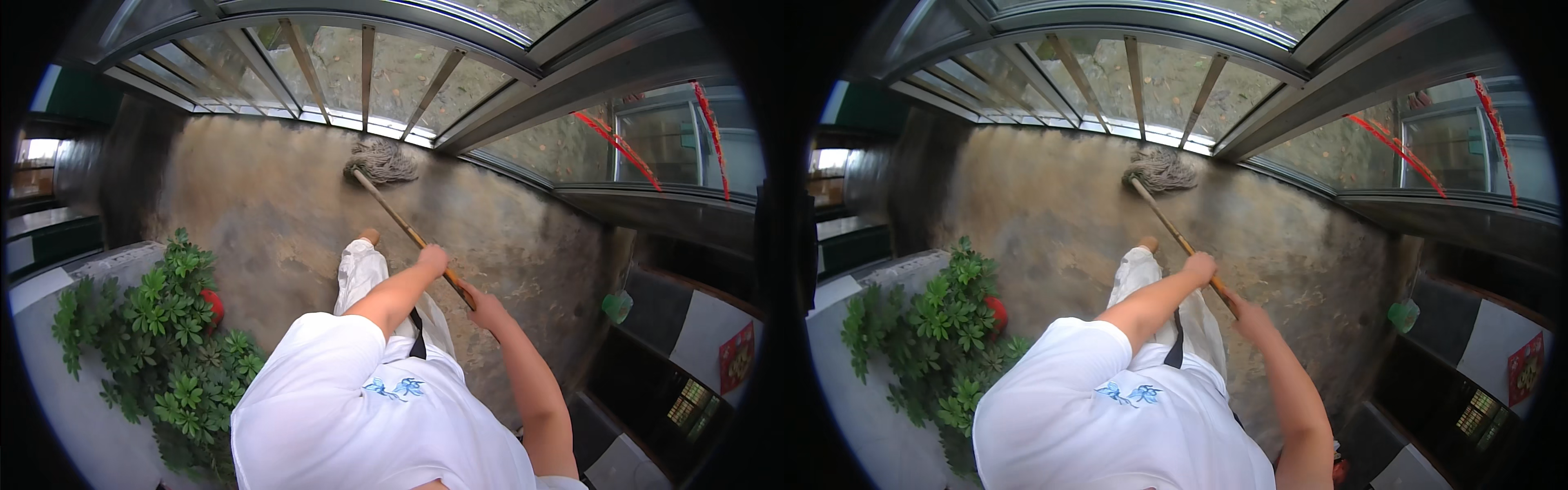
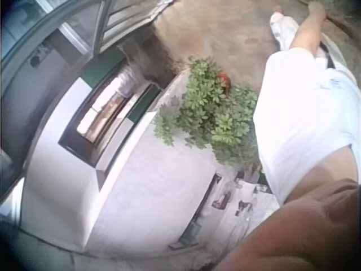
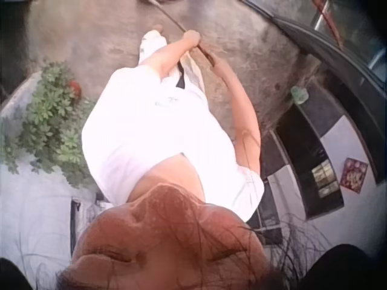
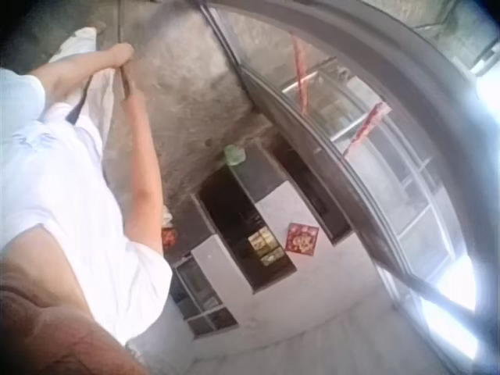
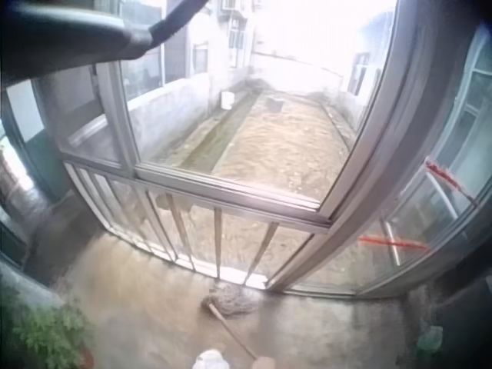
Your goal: The person mops a concrete floor in a semi-outdoor area and then enters a tiled bathroom to continue mopping. They use a traditional string mop to clean the floor surfaces, moving around obstacles like buckets and plants.
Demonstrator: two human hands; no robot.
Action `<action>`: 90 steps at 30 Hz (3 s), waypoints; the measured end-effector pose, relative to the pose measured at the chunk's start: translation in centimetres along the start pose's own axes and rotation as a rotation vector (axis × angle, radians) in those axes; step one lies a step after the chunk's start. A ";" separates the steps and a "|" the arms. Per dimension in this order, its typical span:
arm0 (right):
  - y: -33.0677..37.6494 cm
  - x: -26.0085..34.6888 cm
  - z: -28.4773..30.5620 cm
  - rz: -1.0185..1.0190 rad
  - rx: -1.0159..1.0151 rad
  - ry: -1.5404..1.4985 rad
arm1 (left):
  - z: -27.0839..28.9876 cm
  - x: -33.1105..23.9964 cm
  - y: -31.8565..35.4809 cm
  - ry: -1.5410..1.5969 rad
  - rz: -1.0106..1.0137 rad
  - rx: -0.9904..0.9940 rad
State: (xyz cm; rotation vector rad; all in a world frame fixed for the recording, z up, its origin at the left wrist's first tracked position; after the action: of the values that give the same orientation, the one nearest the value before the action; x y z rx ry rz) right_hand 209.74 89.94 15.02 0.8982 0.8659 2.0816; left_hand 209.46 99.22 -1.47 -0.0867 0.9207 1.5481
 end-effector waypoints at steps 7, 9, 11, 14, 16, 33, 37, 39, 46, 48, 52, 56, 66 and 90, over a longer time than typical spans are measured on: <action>-12.1 12.9 -0.1 0.105 0.082 0.060 | 5.5 17.6 4.9 -0.011 0.188 -0.038; -14.2 15.9 -1.3 0.165 0.110 0.075 | 6.7 21.2 7.6 0.056 0.215 -0.142; -15.4 18.5 -2.7 0.206 0.140 0.107 | 5.5 24.7 10.0 0.070 0.273 -0.170; -15.3 21.5 -3.8 0.232 0.184 0.166 | 4.4 27.4 13.1 0.088 0.386 -0.090; -14.5 22.6 -4.0 0.247 0.207 0.178 | 3.6 27.7 14.8 0.106 0.438 -0.016; -3.7 1.3 -3.7 -0.065 0.020 0.198 | -3.5 7.1 4.3 0.080 0.073 0.042; 0.0 -7.5 -6.1 -0.194 -0.019 0.151 | -6.5 -2.1 0.0 -0.029 -0.093 0.056; 3.9 -11.1 -5.9 -0.271 -0.049 0.028 | -9.8 -5.5 -2.4 -0.068 -0.129 0.158; 18.9 -24.4 -13.8 -0.576 -0.127 -0.378 | -20.6 -24.5 -4.0 -0.239 -0.411 0.348; 22.5 -25.8 -16.4 -0.670 -0.130 -0.556 | -24.0 -28.2 -3.1 -0.330 -0.469 0.448; 26.0 -27.0 -20.6 -0.759 -0.193 -0.732 | -27.0 -33.8 -1.7 -0.411 -0.584 0.556; 27.2 -28.3 -20.3 -0.869 -0.222 -0.775 | -27.5 -37.2 -2.4 -0.461 -0.672 0.590; 25.2 -35.5 -12.7 -0.801 -0.153 -0.646 | -25.3 -41.1 -9.7 -0.399 -0.733 0.671; 41.1 -43.7 -43.3 -0.763 -0.156 -0.793 | -50.2 -52.9 5.9 -0.492 -0.815 0.574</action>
State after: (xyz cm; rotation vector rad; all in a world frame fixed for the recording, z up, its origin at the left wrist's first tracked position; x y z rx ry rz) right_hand 184.45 20.64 9.73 0.9876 0.4792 0.9881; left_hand 194.01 27.74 -3.62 0.2893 0.7566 0.4810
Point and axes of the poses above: each hand's wrist, its own y-axis away from the middle knuckle, its own z-axis out of the back of the hand, x = y × z, the point moved 7 cm from there along -y, towards the middle knuckle, and after that the axes turned 6 degrees about y, right-handed, at the moved point
